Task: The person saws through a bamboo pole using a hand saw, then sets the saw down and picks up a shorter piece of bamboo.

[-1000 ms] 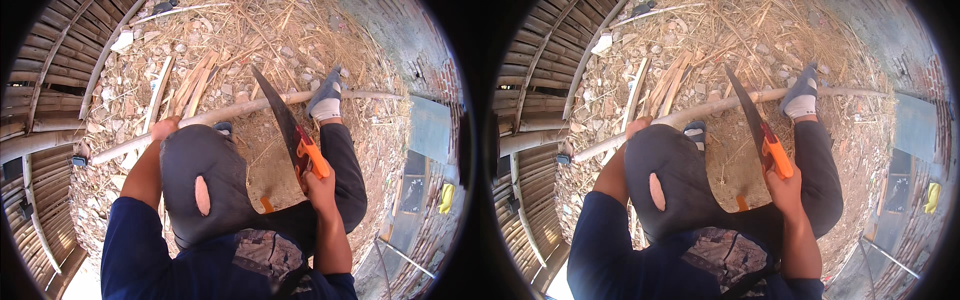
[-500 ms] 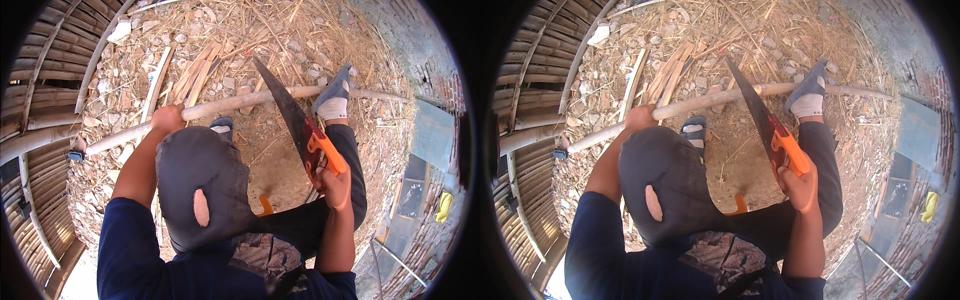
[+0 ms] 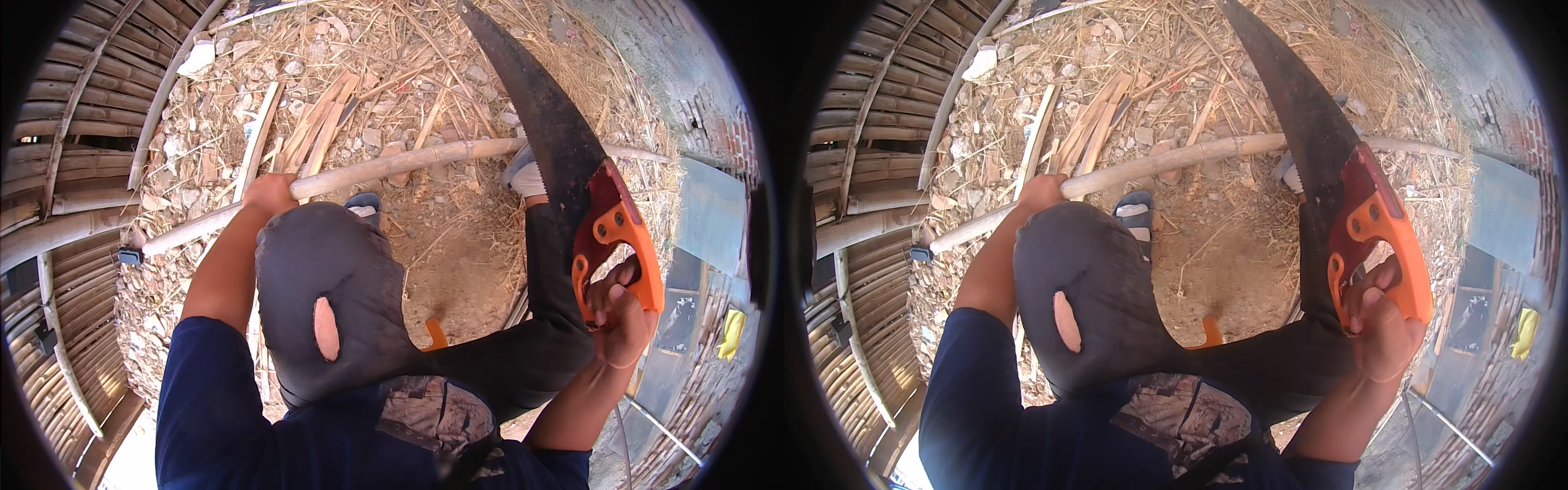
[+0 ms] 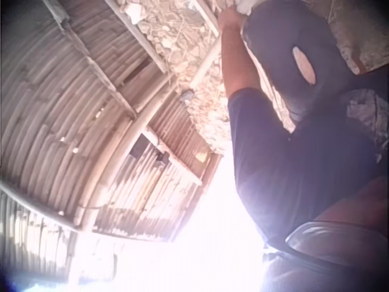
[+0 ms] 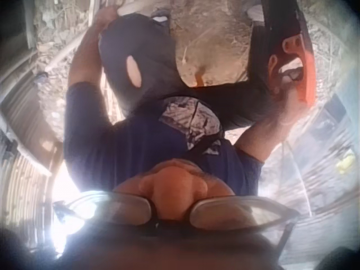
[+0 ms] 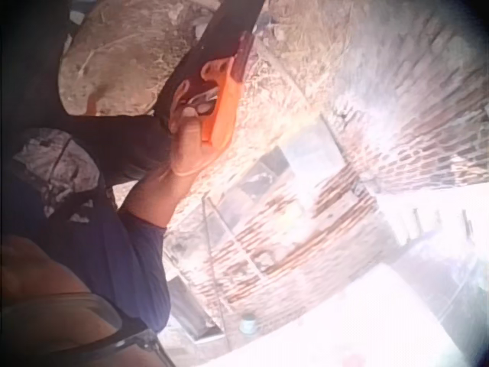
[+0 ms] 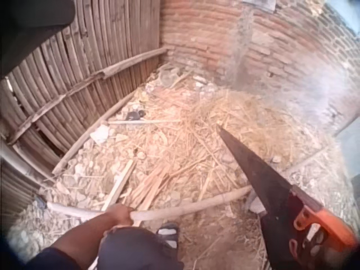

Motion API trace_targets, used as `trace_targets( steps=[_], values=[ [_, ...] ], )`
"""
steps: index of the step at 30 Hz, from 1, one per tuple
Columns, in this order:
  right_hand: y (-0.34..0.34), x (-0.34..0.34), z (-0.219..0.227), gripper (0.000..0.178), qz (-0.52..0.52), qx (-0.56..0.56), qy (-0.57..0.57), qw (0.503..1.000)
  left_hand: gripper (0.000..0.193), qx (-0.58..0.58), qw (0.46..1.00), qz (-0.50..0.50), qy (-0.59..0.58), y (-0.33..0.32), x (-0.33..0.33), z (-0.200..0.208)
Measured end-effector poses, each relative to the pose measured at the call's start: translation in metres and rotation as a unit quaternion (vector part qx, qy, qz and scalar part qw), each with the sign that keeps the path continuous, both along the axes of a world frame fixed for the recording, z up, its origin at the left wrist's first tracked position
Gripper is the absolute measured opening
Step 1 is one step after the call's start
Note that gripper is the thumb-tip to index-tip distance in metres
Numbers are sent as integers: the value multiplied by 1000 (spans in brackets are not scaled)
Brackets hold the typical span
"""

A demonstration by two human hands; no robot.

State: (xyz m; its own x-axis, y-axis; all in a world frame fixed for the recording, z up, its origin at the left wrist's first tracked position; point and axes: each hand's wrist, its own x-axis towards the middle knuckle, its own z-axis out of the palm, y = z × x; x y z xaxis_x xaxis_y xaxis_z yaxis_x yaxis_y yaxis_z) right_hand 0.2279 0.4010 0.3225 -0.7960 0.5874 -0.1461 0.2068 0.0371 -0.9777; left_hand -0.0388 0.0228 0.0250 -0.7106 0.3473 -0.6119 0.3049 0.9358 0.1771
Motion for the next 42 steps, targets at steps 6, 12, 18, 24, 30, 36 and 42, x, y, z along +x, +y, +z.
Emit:
trace_targets(
  steps=[6, 12, 18, 24, 30, 36, 42],
  values=[
    [-26, 43, -29, 21, -27, 42, -83, 995, 55, 20, 995, -31, -92, 3, -31, 7],
    [-37, 86, -49, 16, -12, -6, -130, 991, 55, 55, 991, 2, -126, -2, -23, 1],
    [-38, 92, -64, 13, 18, -16, -159, 987, 54, 52, 995, -1, -86, 4, -18, 13],
    [-45, 97, -75, 10, 22, -41, -170, 984, 37, 16, 1000, -16, 8, 32, 0, 14],
    [-56, 110, -66, 9, -4, -51, -170, 984, 24, 8, 999, -21, 47, 29, 4, 11],
    [-56, 83, -92, 7, 26, 6, -160, 987, 28, -5, 998, -24, 51, 43, 14, 17],
    [-63, 80, -67, 10, 26, -37, -219, 975, 35, -23, 998, -37, 50, 26, 8, -7]
  ],
)
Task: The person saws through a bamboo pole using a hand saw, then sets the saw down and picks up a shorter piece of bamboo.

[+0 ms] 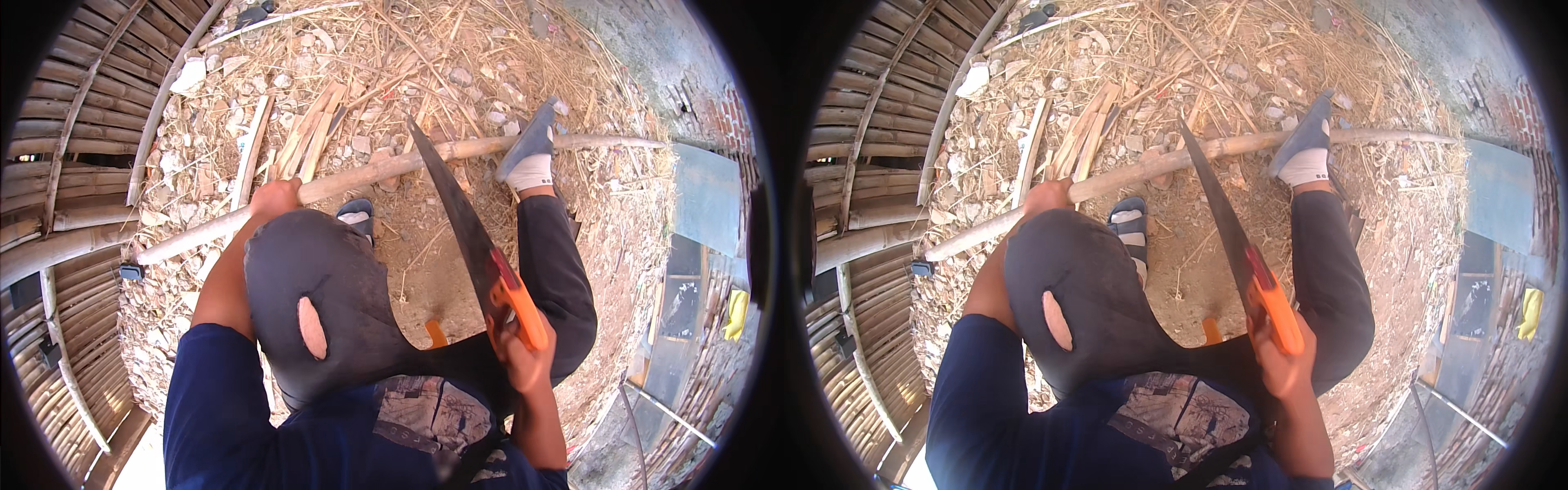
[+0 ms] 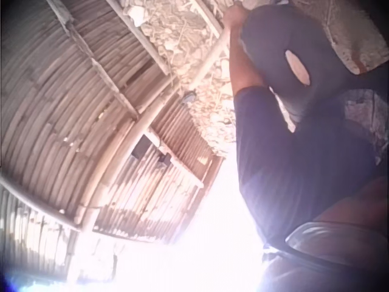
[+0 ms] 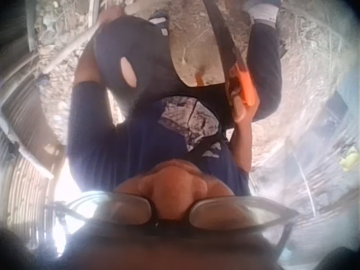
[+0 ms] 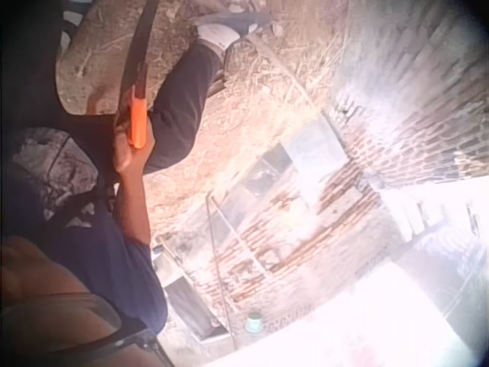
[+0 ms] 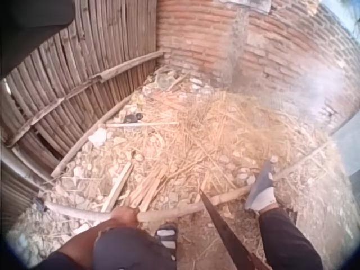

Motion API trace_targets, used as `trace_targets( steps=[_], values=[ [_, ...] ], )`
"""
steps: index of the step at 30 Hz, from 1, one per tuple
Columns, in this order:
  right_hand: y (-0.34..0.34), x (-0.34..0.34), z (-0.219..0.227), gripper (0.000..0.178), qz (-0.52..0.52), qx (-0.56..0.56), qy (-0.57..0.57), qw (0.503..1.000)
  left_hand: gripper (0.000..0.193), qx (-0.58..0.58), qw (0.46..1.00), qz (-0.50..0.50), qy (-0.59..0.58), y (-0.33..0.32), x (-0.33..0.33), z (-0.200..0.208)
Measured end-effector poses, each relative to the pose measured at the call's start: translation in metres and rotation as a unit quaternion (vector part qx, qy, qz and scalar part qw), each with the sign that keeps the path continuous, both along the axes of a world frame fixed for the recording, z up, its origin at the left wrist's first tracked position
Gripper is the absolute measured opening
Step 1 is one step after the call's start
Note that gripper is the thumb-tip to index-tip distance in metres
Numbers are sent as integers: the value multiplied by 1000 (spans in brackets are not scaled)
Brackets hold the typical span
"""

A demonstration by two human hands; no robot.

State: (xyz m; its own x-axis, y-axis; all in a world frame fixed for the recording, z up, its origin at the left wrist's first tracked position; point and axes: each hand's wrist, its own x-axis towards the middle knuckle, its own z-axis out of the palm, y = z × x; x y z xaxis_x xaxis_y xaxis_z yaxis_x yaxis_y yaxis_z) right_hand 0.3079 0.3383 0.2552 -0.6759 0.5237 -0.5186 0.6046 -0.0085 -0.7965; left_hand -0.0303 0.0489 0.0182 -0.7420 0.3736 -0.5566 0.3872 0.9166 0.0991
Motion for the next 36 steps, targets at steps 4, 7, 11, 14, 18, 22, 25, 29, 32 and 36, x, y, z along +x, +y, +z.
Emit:
trace_targets(
  steps=[4, 7, 11, 14, 18, 22, 25, 29, 32, 36],
  values=[
    [14, 17, 0, 13, 6, 32, 43, 999, 34, 19, 1000, -8, -11, 13, 4, 20],
    [13, -26, -47, 8, 31, 10, 66, 997, 32, 18, 1000, -3, 1, 3, 23, 1],
    [7, -14, 4, 8, 35, -1, 31, 999, 33, 11, 1000, 0, 15, -3, 7, 2],
    [14, -24, -16, 8, 38, -7, 45, 998, 31, 37, 999, -3, 25, 11, 15, 31],
    [17, -76, -88, 8, 78, 53, 77, 993, 31, 30, 999, 21, 37, 9, 27, -4],
    [20, -27, -46, 8, 46, 18, 56, 997, 29, 31, 999, 8, 23, -1, 6, 3],
    [18, 7, -30, 10, 29, 29, 30, 999, 29, 23, 999, 12, 21, 5, 11, 3],
    [17, 19, -18, 11, 24, 28, 17, 999, 24, 38, 998, -12, 41, 0, 7, 3],
    [4, 8, -1, 9, 14, -6, 36, 999, 21, 42, 998, 2, 56, 8, 10, 5],
    [12, -34, -71, 10, 84, 36, 59, 994, 34, 2, 999, 21, 28, 2, 11, 15]
  ],
)
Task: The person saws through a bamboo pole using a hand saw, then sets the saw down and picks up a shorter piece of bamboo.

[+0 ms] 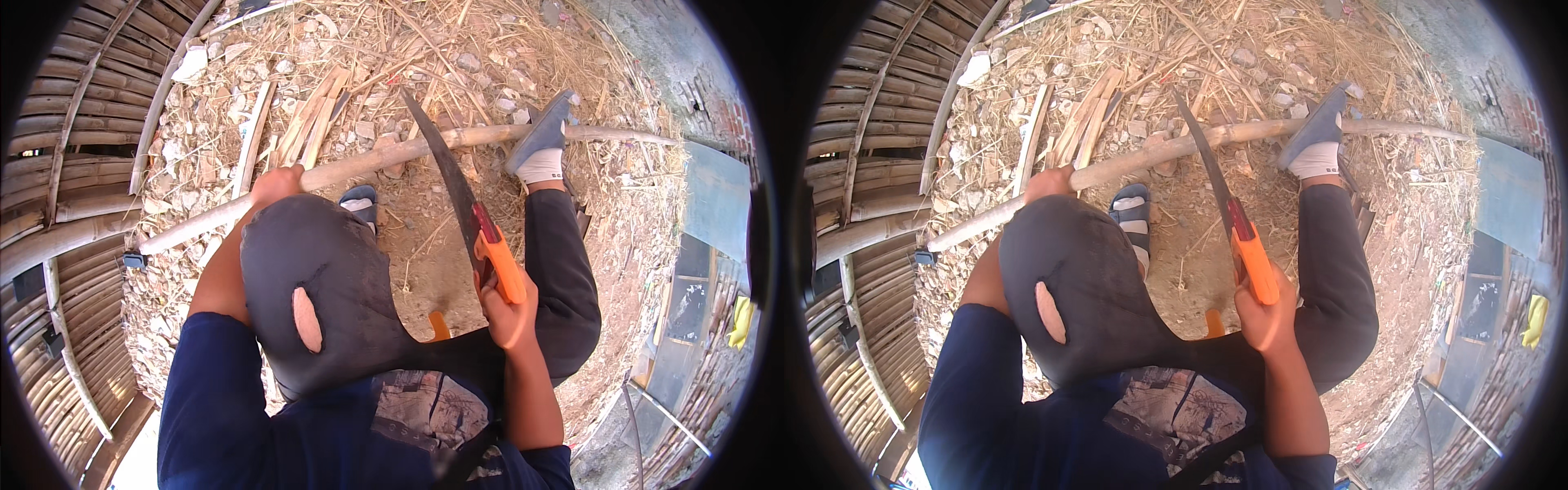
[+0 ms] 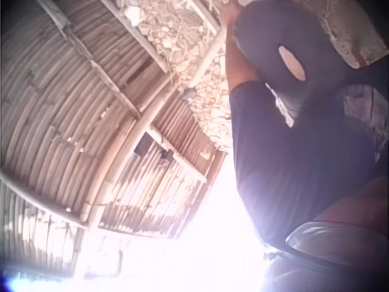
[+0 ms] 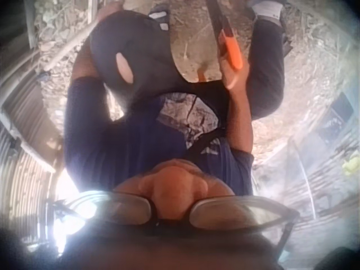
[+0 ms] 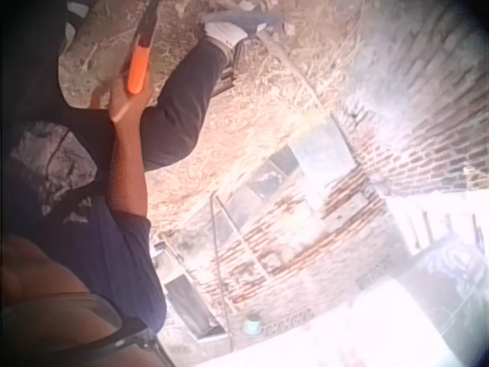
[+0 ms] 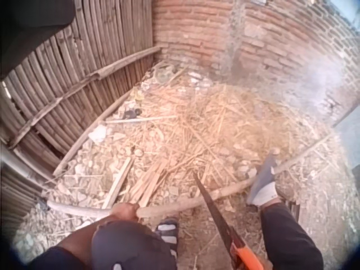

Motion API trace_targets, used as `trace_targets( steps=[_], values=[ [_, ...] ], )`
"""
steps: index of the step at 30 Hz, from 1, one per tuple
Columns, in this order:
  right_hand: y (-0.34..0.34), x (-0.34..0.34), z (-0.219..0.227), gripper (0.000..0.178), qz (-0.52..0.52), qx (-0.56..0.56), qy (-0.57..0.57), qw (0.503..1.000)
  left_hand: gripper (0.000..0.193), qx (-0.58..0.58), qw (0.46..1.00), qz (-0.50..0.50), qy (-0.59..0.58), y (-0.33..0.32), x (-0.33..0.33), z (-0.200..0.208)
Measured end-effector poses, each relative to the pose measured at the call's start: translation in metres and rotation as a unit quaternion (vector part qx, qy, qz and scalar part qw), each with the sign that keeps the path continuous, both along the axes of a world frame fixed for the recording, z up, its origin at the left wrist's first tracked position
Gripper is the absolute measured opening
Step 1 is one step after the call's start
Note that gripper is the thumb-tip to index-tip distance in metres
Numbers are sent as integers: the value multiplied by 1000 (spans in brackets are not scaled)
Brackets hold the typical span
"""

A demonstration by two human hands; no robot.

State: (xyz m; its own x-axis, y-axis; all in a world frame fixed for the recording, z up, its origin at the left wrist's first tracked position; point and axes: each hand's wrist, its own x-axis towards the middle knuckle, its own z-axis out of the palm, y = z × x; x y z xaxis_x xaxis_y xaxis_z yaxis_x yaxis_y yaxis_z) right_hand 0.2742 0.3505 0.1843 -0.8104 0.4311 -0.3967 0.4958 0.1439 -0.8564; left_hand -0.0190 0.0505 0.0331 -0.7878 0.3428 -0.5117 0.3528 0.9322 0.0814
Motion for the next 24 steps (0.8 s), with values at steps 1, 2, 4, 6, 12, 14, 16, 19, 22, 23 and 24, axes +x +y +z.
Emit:
trace_targets(
  steps=[1, 2, 4, 6, 12, 14, 16, 19, 22, 23, 24],
  values=[
    [4, 6, -7, 21, 14, -25, -16, 999, 34, 10, 1000, -15, -12, -16, -3, -5],
    [3, 20, 5, 23, -3, -45, -15, 999, 34, 1, 1000, -10, -15, -22, -2, -7],
    [-2, 50, 50, 29, -72, -48, -10, 996, 33, 19, 999, -36, -21, 9, -9, -20],
    [3, 41, 46, 33, -73, -99, 30, 992, 32, 19, 1000, -17, -3, 5, -3, -8],
    [7, -15, -40, 11, 25, -4, 30, 999, 29, 21, 1000, -8, 16, -6, 5, -4],
    [-5, -2, 1, 11, -38, -99, 28, 994, 29, 8, 999, 2, 42, -30, 3, -12],
    [-6, 20, 39, 11, -92, -85, 33, 992, 26, 54, 998, -26, 37, 19, -1, -30],
    [4, -14, -15, 8, -5, -58, 21, 998, 24, 24, 996, 8, 81, -13, 17, -4],
    [18, -33, -55, 8, -6, -20, 17, 1000, 32, 39, 997, 0, 60, -2, 13, -9],
    [12, -25, -45, 9, -17, -30, -7, 999, 31, 36, 998, 4, 50, -7, 14, -11],
    [5, -10, -27, 10, -28, -59, -4, 998, 31, 31, 999, 9, 39, -12, 14, -12]
  ],
)
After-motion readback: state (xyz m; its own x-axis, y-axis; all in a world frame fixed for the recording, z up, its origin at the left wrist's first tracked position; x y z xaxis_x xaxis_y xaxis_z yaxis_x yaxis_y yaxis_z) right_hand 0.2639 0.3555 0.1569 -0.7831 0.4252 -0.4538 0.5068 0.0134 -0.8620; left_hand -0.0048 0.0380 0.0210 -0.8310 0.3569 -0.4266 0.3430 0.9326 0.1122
